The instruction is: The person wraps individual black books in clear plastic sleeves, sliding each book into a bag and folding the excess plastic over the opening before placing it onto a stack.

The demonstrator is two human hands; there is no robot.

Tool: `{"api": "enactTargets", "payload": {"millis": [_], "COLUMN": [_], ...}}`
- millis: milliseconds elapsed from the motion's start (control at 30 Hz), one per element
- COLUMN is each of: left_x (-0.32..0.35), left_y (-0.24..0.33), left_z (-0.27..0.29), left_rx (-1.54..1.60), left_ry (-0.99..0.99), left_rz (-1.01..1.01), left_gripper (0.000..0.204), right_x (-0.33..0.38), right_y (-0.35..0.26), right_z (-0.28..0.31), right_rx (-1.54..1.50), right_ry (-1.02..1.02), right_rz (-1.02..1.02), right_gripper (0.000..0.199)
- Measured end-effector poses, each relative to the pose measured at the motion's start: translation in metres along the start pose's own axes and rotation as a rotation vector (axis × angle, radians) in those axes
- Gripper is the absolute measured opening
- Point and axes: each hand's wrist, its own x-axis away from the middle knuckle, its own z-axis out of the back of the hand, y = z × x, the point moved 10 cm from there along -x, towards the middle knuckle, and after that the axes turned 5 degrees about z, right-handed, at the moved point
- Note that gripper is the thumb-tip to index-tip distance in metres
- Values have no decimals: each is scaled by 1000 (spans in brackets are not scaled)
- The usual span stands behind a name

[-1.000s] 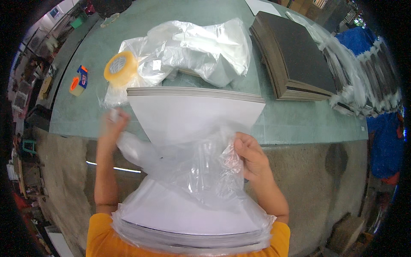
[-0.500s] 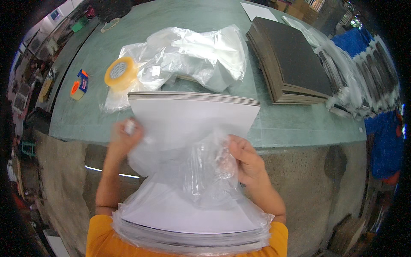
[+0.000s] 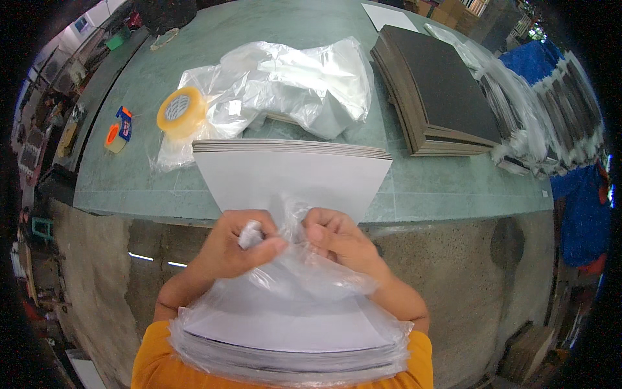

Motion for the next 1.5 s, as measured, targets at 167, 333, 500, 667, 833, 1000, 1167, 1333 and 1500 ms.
{"api": "enactTargets", "payload": {"millis": [167, 333, 500, 667, 833, 1000, 1167, 1333, 1500], "left_x": [26, 71, 28, 8, 3, 9, -3, 26, 26], "left_y": [-70, 15, -14, 21, -8, -22, -13, 12, -47], "left_z": [136, 172, -65, -6, 24, 33, 19, -25, -18], "left_rx": [-536, -268, -641, -257, 112, 659, 136, 191, -1253], "left_ry": [561, 1167, -545, -45, 156, -29, -304, -703, -474], "left_rz": [113, -99, -131, -159, -59, 43, -84, 147, -90], "left_gripper": [18, 17, 17, 16, 18, 27, 29, 24, 22], "right_x": [14, 14, 22, 9, 8, 7, 27, 32, 39], "right_y": [-32, -23, -82, -80, -34, -29, 6, 34, -4], "right_z": [23, 23, -43, -41, 20, -17, -40, 17, 48], "right_rx": [-71, 328, 584, 998, 454, 504, 388, 1854, 2469], "right_ry": [48, 65, -51, 127, 238, -62, -636, -663, -522], "right_rz": [219, 198, 715, 678, 112, 196, -162, -260, -748], "right_gripper": [13, 16, 26, 25, 24, 29, 28, 28, 18]}}
